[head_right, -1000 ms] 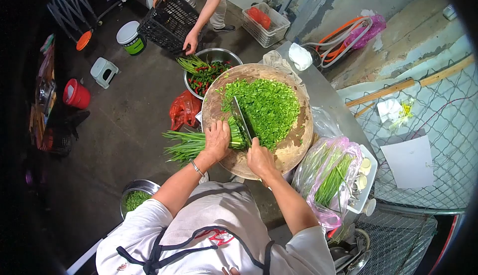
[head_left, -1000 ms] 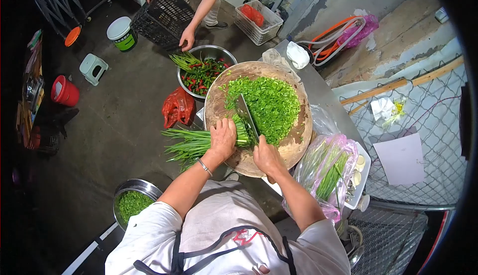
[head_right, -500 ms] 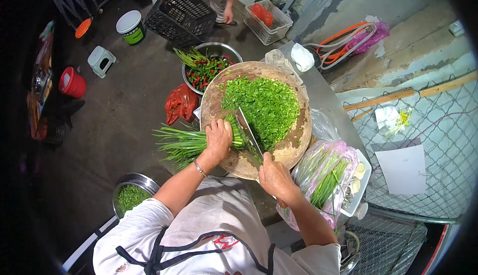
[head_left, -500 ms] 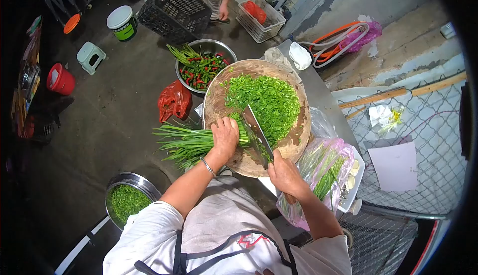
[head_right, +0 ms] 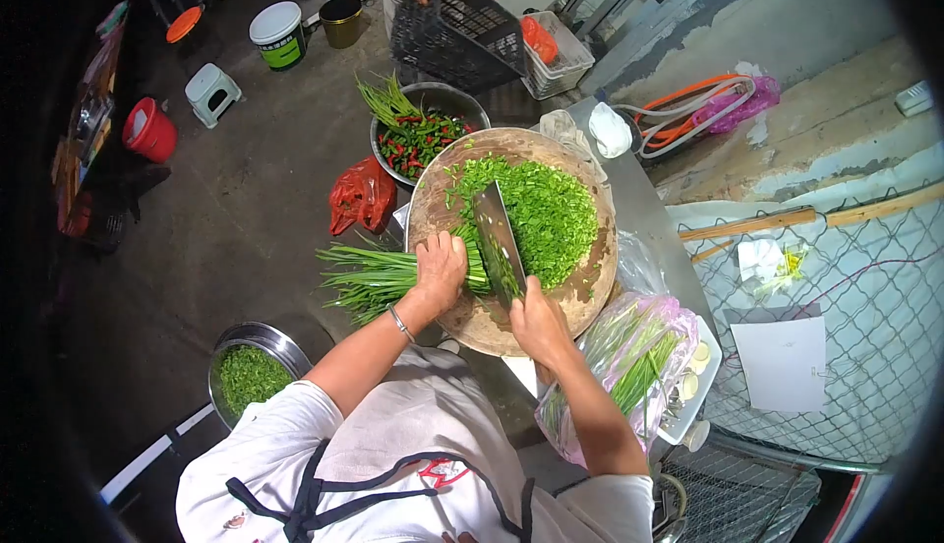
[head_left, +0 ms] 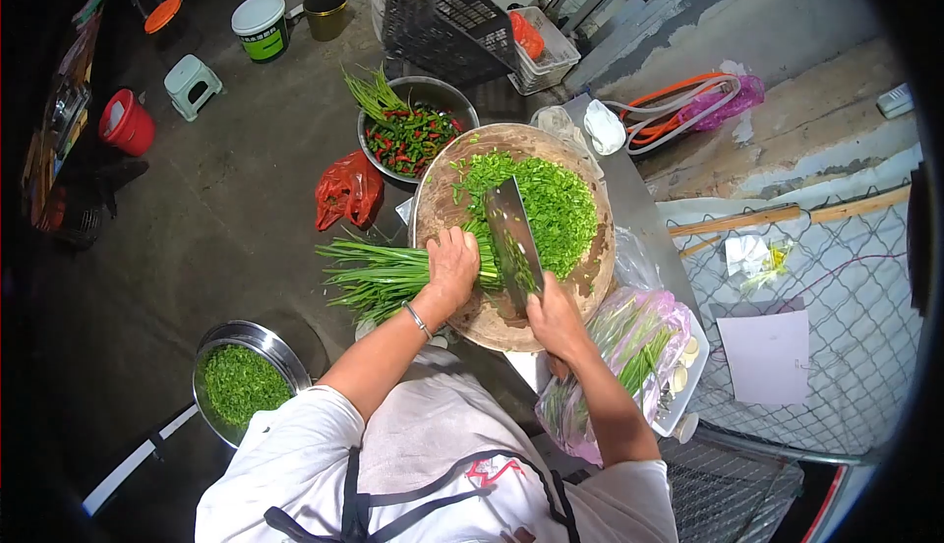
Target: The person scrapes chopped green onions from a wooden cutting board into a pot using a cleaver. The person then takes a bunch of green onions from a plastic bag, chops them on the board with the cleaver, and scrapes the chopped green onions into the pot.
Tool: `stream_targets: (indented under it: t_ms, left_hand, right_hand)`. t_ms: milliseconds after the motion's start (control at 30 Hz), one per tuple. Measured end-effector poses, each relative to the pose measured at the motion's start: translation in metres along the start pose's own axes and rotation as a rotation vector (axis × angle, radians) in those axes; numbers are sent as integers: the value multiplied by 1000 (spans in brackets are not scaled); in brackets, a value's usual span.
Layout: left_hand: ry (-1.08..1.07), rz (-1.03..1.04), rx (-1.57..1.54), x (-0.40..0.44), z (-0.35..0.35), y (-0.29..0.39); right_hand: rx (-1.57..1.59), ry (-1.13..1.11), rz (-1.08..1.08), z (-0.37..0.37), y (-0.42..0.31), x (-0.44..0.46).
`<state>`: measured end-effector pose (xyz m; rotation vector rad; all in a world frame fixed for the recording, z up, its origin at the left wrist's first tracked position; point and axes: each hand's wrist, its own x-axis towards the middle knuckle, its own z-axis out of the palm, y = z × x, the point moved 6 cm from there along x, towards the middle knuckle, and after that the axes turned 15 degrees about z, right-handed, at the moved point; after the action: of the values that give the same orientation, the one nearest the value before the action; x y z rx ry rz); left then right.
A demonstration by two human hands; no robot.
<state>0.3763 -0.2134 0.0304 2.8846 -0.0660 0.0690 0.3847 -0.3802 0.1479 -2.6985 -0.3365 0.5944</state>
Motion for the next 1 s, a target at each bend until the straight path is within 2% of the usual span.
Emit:
stream_targets:
  t_ms: [100, 200, 300, 500, 600, 633, 733, 800, 833, 933, 1000]
  left_hand:
    - [36, -7, 14, 2, 1, 2]
    - [75, -14, 30, 0, 3, 5]
    - [119, -36, 8, 5, 12, 3]
    - [104, -17, -40, 2, 0, 1]
    - [123, 42, -86, -5, -7, 5]
    - [134, 45, -85, 4, -1, 5]
    - [129, 99, -107, 13, -10, 12]
    - [95, 120, -127, 22, -11, 18]
    - [169, 119, -93, 17, -16, 15]
    - [30, 1, -131, 1, -19, 0]
    - [-24, 17, -24, 0, -10, 1]
  right_hand:
    - [-56, -91, 48, -24, -11, -31]
    - [-82, -177, 83, -10, 4, -36]
    - [-39, -204, 22, -5, 7, -23]
    - [-40, -75, 61, 61, 7, 36]
    - [140, -2, 61, 66, 37, 41]
    - [193, 110, -21, 62, 38, 42]
    - [123, 39, 48, 45, 45, 48]
    - [108, 41, 6, 24, 43, 41]
    - [87, 32, -9, 14, 40, 35]
    - [8, 1, -28, -21, 16, 2]
    - [-40, -30, -12, -33, 11, -16]
